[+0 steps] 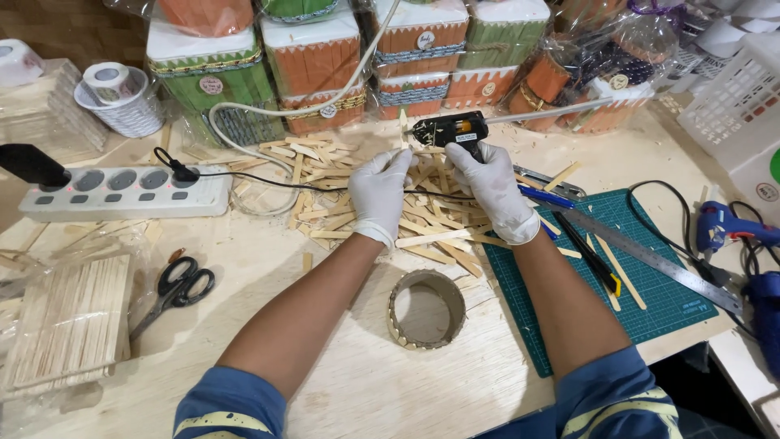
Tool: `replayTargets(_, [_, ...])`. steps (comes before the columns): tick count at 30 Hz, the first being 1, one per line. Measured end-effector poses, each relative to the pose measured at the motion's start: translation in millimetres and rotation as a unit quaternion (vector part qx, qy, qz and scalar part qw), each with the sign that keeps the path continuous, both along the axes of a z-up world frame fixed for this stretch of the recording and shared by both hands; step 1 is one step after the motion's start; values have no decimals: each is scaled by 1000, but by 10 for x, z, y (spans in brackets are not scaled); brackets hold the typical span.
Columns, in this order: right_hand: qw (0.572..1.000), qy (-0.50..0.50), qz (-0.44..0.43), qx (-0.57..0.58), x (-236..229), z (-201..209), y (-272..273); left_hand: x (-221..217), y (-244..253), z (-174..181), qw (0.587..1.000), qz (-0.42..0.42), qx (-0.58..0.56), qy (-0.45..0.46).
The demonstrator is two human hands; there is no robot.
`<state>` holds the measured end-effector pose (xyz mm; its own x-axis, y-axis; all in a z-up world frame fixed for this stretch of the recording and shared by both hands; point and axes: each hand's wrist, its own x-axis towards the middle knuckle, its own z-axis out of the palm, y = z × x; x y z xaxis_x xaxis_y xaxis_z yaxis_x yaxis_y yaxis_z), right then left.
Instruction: Assembling a decorative wooden container by gluing wooden sticks onto a cylindrical cardboard base using a hot glue gun.
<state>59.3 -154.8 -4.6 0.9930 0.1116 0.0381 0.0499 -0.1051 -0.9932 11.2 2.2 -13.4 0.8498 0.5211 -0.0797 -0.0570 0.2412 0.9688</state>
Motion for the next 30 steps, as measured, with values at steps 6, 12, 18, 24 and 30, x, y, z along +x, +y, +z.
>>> replayTargets(6, [1000,5,-8,6,-36,39,21,-22,-12,12,1000,1,-2,-1])
replayTargets(12, [1000,13,-18,14,-6,33,23,20,-27,26,1000,-1,-2,-3])
replayTargets(18, [999,17,-23,22,-90,122,58,15,-36,14,1000,6,-5,-1])
replayTargets(24, [999,14,-32,9,-212,324,112,-1,-41,33,1000,10,-3,-1])
replayTargets(30, [999,24,-45,-8,-44,118,78,-85,-54,138,1000,20,14,13])
